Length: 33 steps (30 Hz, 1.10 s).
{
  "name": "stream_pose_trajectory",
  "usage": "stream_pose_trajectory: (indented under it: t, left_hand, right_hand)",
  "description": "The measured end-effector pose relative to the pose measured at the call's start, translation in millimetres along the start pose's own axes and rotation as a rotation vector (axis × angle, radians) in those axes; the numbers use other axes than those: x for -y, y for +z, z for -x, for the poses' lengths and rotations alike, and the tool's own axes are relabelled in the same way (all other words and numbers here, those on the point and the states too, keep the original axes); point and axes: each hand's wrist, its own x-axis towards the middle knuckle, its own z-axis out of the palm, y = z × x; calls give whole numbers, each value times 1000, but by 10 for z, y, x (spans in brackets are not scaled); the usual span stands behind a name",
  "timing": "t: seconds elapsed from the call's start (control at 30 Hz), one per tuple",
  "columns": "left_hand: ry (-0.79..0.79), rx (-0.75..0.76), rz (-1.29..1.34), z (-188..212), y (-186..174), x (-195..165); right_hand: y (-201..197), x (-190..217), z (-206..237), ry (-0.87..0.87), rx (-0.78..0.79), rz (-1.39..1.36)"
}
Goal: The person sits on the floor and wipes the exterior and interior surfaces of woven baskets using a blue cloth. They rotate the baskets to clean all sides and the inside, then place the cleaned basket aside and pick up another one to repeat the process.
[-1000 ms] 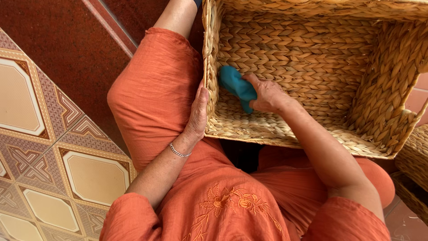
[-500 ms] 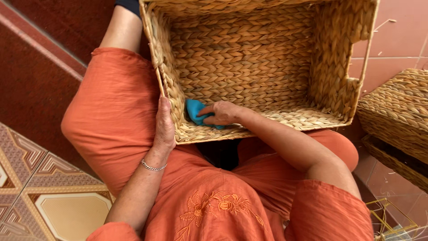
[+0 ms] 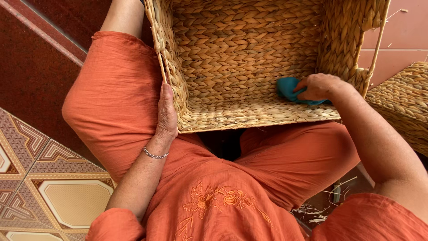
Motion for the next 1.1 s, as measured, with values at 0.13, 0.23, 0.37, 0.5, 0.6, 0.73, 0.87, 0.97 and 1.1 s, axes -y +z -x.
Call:
stream_pose_trajectory:
  t: [0.13, 0.23, 0.37, 0.5, 0.6, 0.73, 0.87, 0.97, 1.1]
  left_hand:
    - [-3, -4, 12, 3, -9, 16]
    - [39, 13, 20, 1, -19, 47]
    - [53, -50, -22, 4, 1, 41]
    - [135, 26, 67, 69, 43, -31]
    - [72, 19, 53, 77, 52, -72]
    - [80, 16, 88, 27, 28, -12]
    - [104, 3, 52, 6, -8, 64]
    - [100, 21, 61, 38, -4, 38]
    - [76, 14, 73, 83, 55, -88]
  right_hand:
    - [-214, 344, 205, -1, -94, 35]
    - [-189, 1046, 349, -171, -111, -281]
    - [-150, 1953, 569, -1097, -407, -471]
    - [-147, 2093, 677, -740, -157, -188]
    - [-185, 1553, 554, -505, -95, -69]
    - [-88, 529, 321, -155, -54, 62]
    - [52, -15, 210, 62, -119, 144]
    - [88, 184, 212, 55, -122, 140]
    - [20, 1090, 250, -205, -129, 59]
